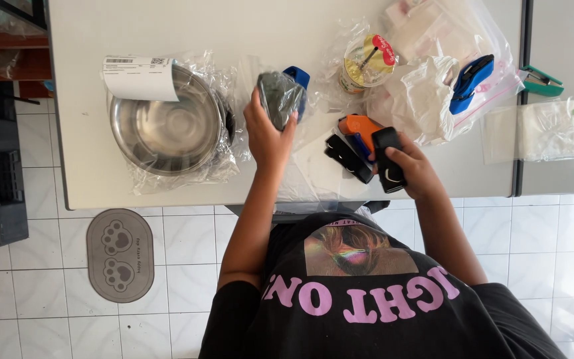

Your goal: The person places pet accessories like collars and leashes into small plastic bags, seals them, and organizes them on a table with other items including a metal bowl and a large bag of dog food.

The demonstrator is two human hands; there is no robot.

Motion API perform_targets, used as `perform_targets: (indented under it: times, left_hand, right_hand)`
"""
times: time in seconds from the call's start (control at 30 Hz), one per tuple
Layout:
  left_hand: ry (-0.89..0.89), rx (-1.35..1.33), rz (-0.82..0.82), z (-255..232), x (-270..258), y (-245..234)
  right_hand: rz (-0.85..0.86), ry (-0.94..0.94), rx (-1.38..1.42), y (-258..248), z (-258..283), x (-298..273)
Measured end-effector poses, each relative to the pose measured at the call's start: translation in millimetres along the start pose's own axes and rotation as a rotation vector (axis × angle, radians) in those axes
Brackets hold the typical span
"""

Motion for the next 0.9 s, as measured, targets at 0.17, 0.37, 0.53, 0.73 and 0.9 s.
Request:
perform_targets:
  times: [0.17, 0.37, 0.53, 0.73, 0.9]
  left_hand:
    - [0.127, 0.253, 0.038, 6.9, 7.1, 19.1]
    - [0.338, 0.358, -0.114, -2.6, -20.5, 8.2]
    - [0.528, 0.282, 0.163, 10.0, -100.7, 16.6]
    - [0.271, 0.427, 0.284, 21.9, -106.4, 35.1]
    - [0.066, 0.052, 0.265, 44.7, -94.3, 35.5]
  right_hand:
    - [-0.125, 0.036, 0.070, -17.3, 4.0, -18.3]
    - [-0.157, 0.043, 0.180, -46.2, -18.9, -23.6]
    - [-0.173, 0.060, 0.174, -54.9, -15.7, -35.5]
    - [-0.047, 0.001, -0.099, -54.7, -35.9, -38.7]
    - [-0.086, 0.053, -0.059, -34.6, -40.5, -36.5]
Point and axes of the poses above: each hand's wrist, its own x-axis towards the middle knuckle, its own y-axis out of the palm, z = x × y, the point moved 1 cm from there along x, towards the middle knuckle, and after that the axes turned 14 degrees about -z, right-handed, at the moved point
